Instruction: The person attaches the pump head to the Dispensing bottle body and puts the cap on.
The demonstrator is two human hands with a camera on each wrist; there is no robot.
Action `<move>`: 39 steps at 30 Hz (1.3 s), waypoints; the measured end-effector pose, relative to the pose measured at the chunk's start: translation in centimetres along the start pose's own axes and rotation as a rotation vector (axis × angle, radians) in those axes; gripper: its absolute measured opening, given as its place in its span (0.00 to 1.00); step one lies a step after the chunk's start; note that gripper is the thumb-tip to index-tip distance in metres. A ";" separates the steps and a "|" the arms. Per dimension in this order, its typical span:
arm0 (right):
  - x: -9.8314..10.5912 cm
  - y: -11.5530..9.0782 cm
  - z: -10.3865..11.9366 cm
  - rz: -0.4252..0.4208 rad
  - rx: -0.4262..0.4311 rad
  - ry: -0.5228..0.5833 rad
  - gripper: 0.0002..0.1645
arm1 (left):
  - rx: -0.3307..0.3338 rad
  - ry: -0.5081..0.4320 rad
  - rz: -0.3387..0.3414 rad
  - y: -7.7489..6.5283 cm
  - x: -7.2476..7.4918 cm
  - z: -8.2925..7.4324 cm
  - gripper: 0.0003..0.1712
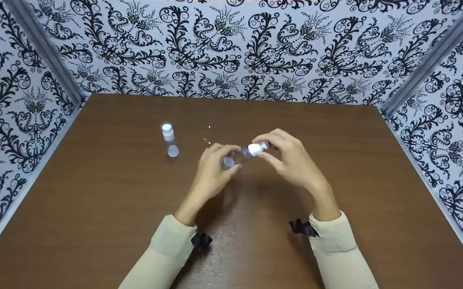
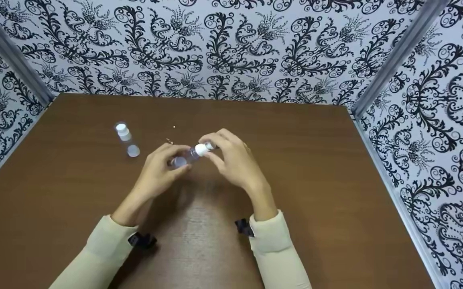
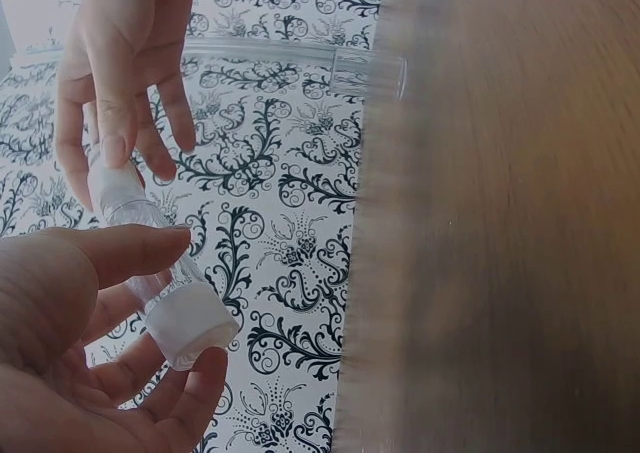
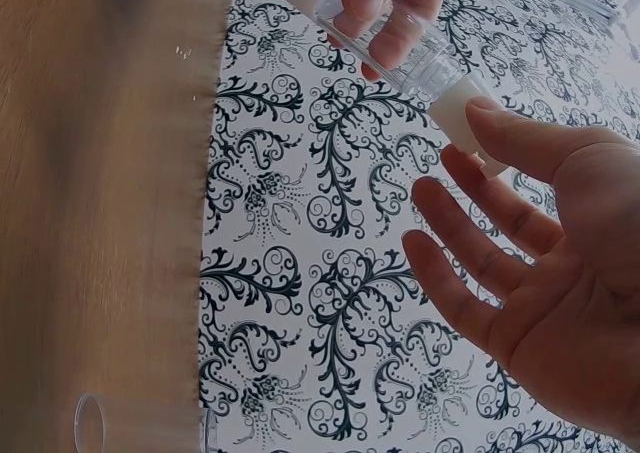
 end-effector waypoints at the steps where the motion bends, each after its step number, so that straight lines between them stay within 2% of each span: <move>1: 0.0 0.0 0.0 0.000 -0.002 0.000 0.14 | -0.001 0.000 -0.001 0.0 0.0 0.0 0.22; 12: -0.1 -0.1 0.0 -0.006 0.029 -0.001 0.14 | 0.011 -0.004 0.014 -0.1 0.0 -0.3 0.23; 39: -0.5 0.1 -0.4 0.018 -0.049 0.012 0.12 | 0.007 0.005 0.002 0.0 -0.2 0.0 0.21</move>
Point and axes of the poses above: each hand's wrist, its own y-axis towards the middle knuckle, its own x-axis out of the back of the hand, z = x × y, the point moved 5 cm from there along y, towards the middle knuckle, and after that the axes turned 15 degrees about z, right-handed, at the moved point
